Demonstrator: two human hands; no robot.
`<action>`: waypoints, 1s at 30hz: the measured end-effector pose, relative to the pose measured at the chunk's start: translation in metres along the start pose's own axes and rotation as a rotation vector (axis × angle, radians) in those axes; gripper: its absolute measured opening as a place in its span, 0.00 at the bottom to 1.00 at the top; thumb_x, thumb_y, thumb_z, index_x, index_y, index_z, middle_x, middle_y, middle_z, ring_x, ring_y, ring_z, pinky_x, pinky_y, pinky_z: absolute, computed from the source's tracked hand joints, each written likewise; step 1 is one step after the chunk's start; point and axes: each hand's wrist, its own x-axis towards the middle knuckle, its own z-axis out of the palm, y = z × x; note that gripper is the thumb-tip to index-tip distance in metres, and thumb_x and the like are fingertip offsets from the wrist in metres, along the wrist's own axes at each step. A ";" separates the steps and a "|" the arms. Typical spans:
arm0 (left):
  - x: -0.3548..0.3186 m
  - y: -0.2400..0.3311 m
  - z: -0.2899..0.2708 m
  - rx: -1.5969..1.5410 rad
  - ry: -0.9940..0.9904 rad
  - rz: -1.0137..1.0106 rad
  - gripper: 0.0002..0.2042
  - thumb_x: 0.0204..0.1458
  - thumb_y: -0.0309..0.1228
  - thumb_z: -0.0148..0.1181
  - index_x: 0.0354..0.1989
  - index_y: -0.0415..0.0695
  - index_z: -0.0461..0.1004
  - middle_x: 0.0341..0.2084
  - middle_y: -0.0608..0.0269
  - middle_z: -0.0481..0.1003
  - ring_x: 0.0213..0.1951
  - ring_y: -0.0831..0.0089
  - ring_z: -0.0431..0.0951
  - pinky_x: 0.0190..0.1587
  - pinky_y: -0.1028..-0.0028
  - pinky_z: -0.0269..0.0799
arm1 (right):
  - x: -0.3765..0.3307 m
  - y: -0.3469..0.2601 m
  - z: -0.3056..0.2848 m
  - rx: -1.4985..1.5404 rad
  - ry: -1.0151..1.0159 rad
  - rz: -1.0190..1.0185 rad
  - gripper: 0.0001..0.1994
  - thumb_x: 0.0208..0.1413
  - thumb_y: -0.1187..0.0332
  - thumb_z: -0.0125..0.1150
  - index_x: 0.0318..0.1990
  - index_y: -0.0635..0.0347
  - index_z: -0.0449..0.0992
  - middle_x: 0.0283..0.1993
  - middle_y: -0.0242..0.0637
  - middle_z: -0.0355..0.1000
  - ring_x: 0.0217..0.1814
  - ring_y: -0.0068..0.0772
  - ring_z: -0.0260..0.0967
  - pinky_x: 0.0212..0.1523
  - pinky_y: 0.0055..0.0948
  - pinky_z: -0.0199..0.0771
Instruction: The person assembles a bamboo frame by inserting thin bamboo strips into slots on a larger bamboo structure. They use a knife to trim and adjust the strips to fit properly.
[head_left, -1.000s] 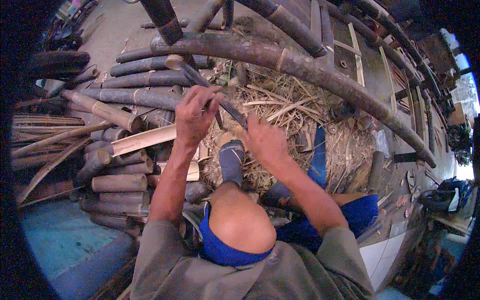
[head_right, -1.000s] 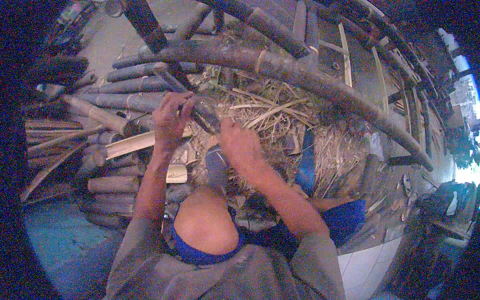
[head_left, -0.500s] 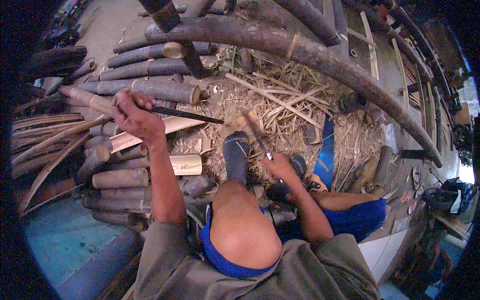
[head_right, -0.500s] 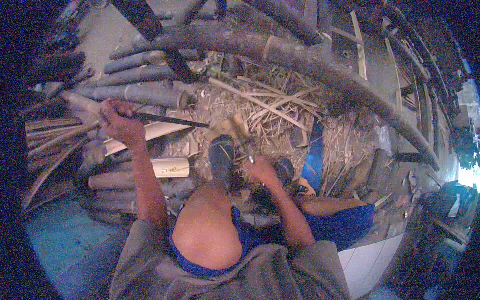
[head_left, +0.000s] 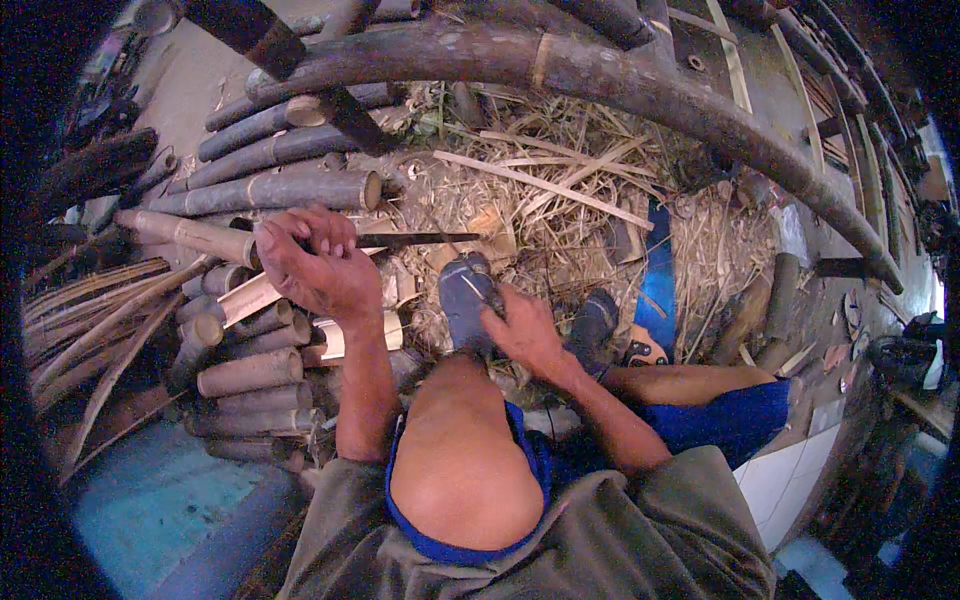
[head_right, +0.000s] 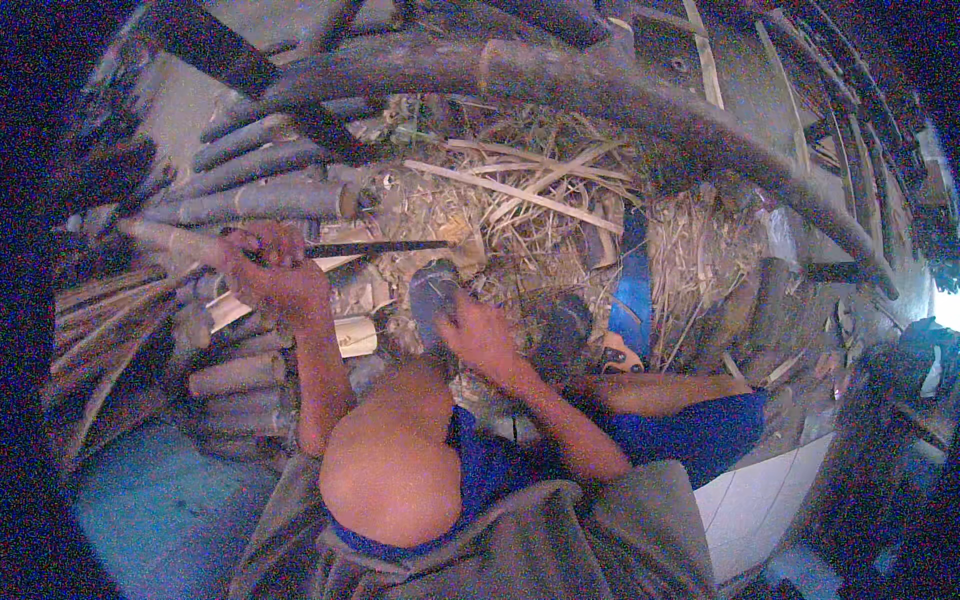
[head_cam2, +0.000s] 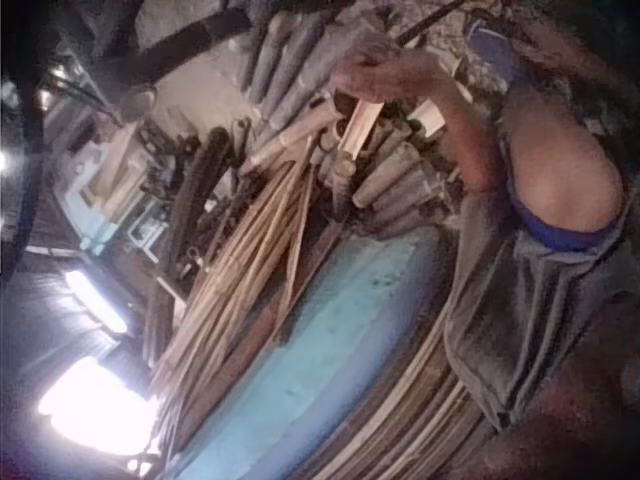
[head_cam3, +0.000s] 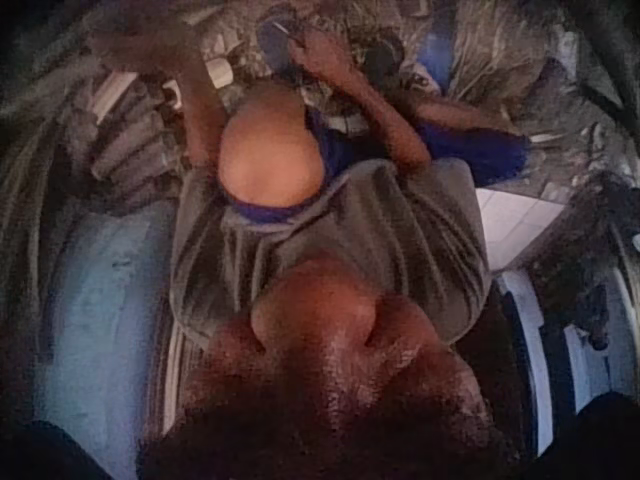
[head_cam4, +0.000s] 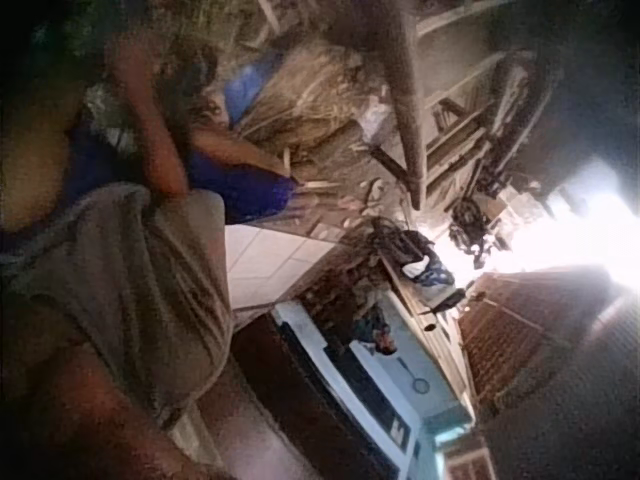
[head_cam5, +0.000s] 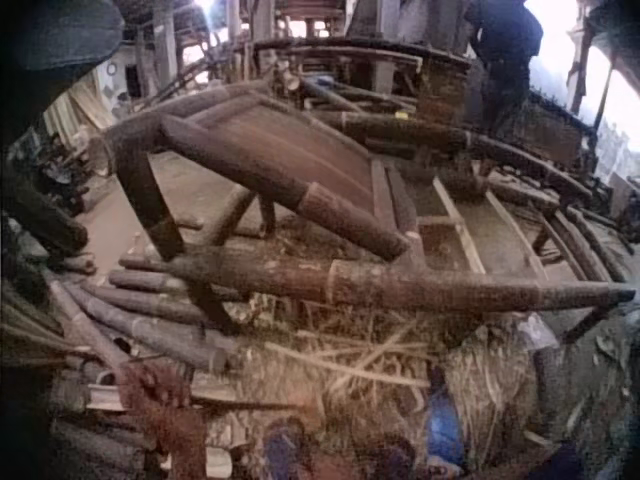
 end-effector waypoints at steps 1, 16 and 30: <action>-0.007 -0.001 0.007 0.079 0.046 0.020 0.18 0.66 0.41 0.48 0.25 0.47 0.59 0.14 0.70 0.57 0.16 0.80 0.54 0.19 0.78 0.49 | -0.002 -0.025 -0.012 0.051 -0.009 -0.030 0.20 0.55 0.59 0.59 0.45 0.70 0.72 0.33 0.64 0.75 0.39 0.68 0.74 0.41 0.57 0.73; -0.018 0.001 0.011 0.367 0.222 0.116 0.26 0.68 0.54 0.40 0.23 0.48 0.50 0.15 0.69 0.52 0.17 0.77 0.52 0.18 0.75 0.48 | 0.009 -0.072 -0.006 0.017 -0.036 -0.160 0.17 0.55 0.61 0.63 0.44 0.65 0.73 0.31 0.57 0.76 0.34 0.65 0.75 0.37 0.56 0.75; -0.010 0.006 0.008 0.354 0.378 0.113 0.28 0.66 0.55 0.44 0.19 0.49 0.51 0.12 0.70 0.51 0.15 0.78 0.51 0.18 0.75 0.46 | 0.023 -0.023 0.012 -0.134 -0.006 -0.056 0.16 0.52 0.63 0.65 0.41 0.67 0.73 0.27 0.60 0.75 0.31 0.65 0.75 0.36 0.57 0.76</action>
